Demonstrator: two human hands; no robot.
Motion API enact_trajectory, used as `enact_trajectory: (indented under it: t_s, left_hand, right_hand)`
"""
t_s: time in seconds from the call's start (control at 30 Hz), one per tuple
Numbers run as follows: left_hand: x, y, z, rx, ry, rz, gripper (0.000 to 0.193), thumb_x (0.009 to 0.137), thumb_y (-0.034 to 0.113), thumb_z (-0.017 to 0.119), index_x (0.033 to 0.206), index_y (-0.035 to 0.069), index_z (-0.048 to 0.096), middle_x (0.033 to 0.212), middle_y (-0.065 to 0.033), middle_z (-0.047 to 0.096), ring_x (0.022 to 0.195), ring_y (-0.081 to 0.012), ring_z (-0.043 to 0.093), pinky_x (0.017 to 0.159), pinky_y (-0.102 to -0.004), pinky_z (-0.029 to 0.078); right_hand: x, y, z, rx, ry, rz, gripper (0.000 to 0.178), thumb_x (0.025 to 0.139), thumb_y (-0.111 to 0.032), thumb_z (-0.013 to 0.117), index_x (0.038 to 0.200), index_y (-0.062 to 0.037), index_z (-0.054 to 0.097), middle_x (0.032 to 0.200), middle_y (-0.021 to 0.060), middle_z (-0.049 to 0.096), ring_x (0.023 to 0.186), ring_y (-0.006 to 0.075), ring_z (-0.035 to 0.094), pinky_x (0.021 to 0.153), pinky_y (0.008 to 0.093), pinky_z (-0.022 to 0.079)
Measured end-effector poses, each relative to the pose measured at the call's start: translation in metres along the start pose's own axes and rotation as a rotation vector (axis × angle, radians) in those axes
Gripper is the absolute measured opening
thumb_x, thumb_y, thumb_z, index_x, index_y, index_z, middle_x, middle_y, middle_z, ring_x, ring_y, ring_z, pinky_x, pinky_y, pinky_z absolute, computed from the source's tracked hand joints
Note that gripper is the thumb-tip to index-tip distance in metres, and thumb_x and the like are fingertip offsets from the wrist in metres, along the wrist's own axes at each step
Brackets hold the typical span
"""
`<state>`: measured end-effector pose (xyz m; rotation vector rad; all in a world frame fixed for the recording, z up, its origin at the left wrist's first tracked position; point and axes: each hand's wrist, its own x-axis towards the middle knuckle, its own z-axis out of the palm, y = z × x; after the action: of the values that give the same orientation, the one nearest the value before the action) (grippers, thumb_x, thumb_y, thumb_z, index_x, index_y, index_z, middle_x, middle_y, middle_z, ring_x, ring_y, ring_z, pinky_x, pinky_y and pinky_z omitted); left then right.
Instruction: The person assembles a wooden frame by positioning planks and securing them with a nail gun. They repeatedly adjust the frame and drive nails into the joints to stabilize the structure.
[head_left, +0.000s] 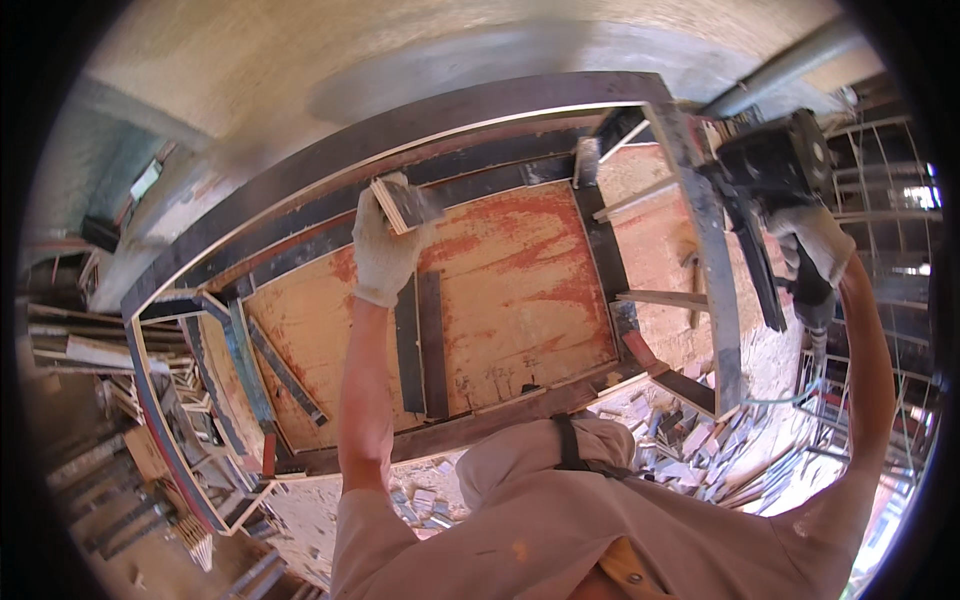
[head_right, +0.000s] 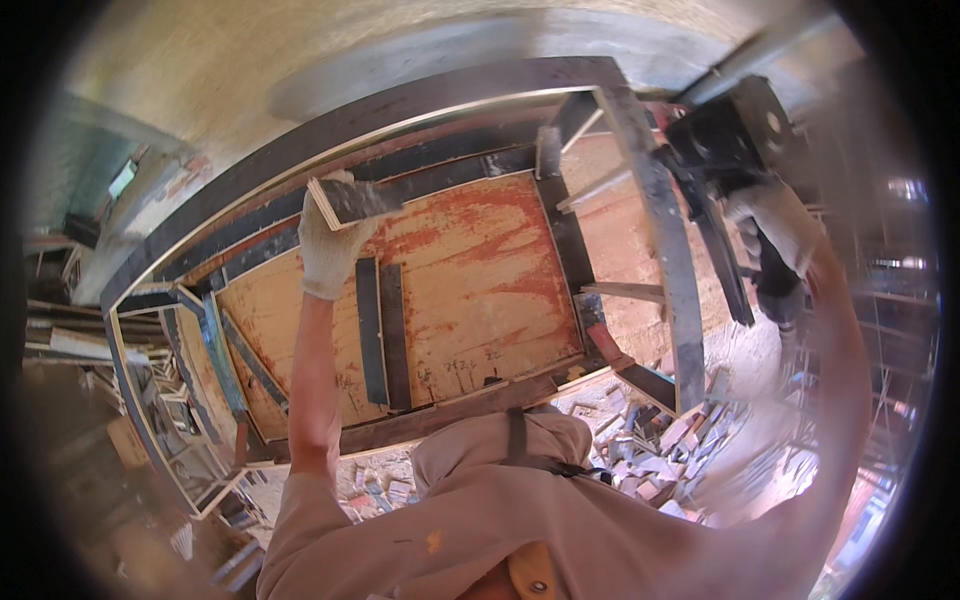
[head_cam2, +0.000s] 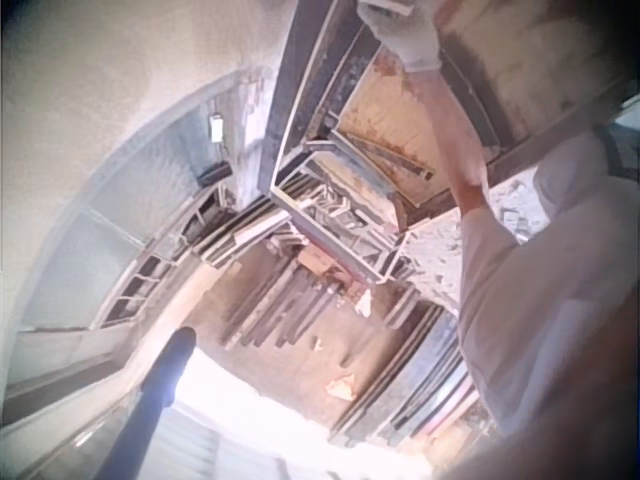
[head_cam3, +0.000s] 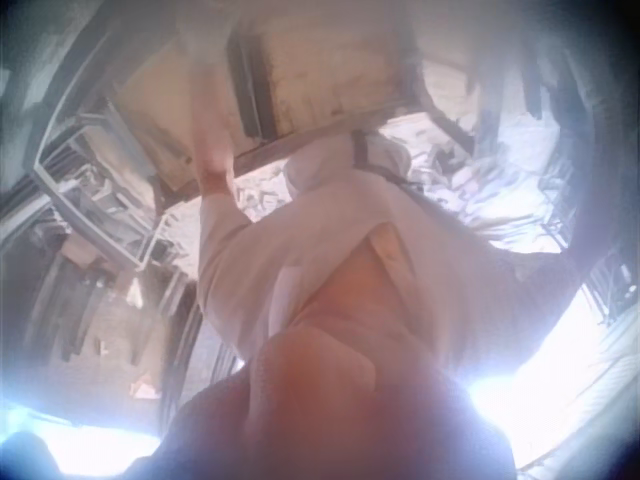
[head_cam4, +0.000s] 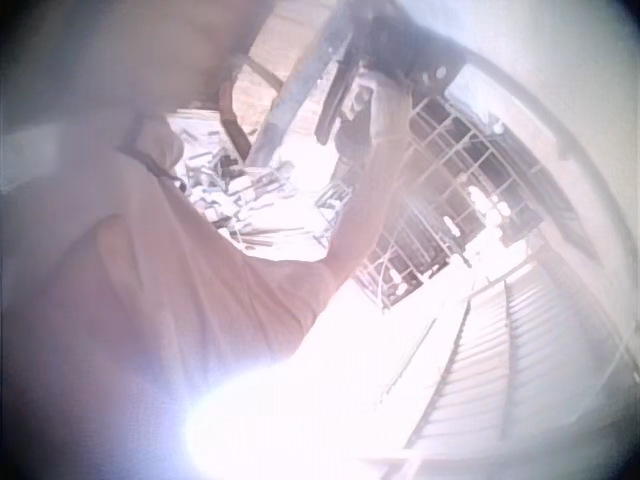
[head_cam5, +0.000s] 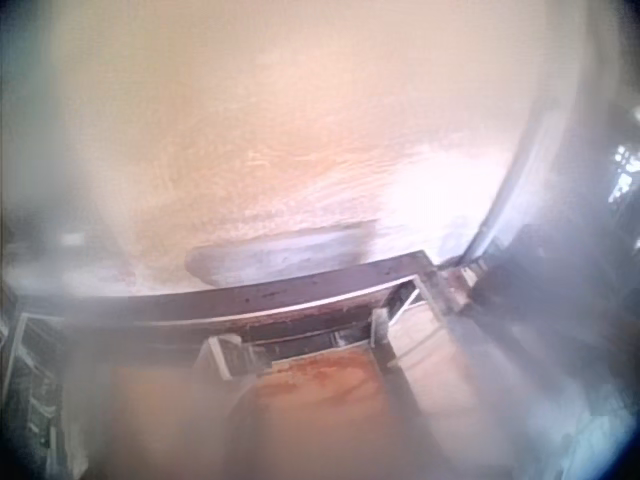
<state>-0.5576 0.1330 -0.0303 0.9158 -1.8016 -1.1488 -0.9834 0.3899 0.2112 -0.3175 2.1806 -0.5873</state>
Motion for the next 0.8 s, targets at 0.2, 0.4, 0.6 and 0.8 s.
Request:
enact_trajectory:
  t_s: [0.2,0.4,0.6,0.8]
  left_hand:
    - [0.045,-0.030,0.101,-0.496,-0.026,-0.029,0.070,0.069,-0.016,0.078,0.133,0.005,0.059,0.122,-0.0047,0.067,0.111,-0.0167,0.067,0.092,-0.0311,0.059]
    - [0.075,-0.061,0.154,-0.351,-0.001,-0.042,0.066,0.064,-0.013,0.077,0.126,0.006,0.060,0.111,-0.0021,0.070,0.097,-0.0124,0.068,0.083,-0.0289,0.059]
    - [0.082,-0.052,0.159,-0.367,0.004,-0.140,0.069,0.059,-0.016,0.082,0.122,0.005,0.063,0.113,-0.0024,0.070,0.099,-0.0152,0.068,0.089,-0.0318,0.059]
    - [0.108,-0.058,0.150,-0.042,-0.044,-0.264,0.055,0.057,0.005,0.089,0.107,0.003,0.066,0.101,-0.0093,0.073,0.091,-0.0213,0.069,0.085,-0.0334,0.057]
  right_hand:
    - [0.010,0.019,-0.010,0.011,-0.047,-0.064,0.009,0.085,-0.012,0.064,0.078,-0.0071,0.062,0.060,-0.0002,0.047,0.047,0.0152,0.053,0.044,0.0337,0.045]
    - [0.006,0.021,-0.006,-0.032,-0.084,-0.241,0.008,0.085,-0.010,0.069,0.088,-0.0034,0.068,0.059,0.0010,0.051,0.048,0.0150,0.056,0.045,0.0322,0.046]
    - [0.011,0.027,-0.012,0.033,-0.140,-0.279,0.019,0.080,-0.001,0.066,0.098,-0.0060,0.069,0.059,-0.0003,0.054,0.042,0.0114,0.048,0.039,0.0283,0.038]
    - [0.010,0.020,-0.010,-0.009,-0.137,-0.284,0.018,0.079,-0.002,0.067,0.097,-0.0048,0.066,0.061,-0.0005,0.054,0.043,0.0106,0.049,0.039,0.0279,0.038]
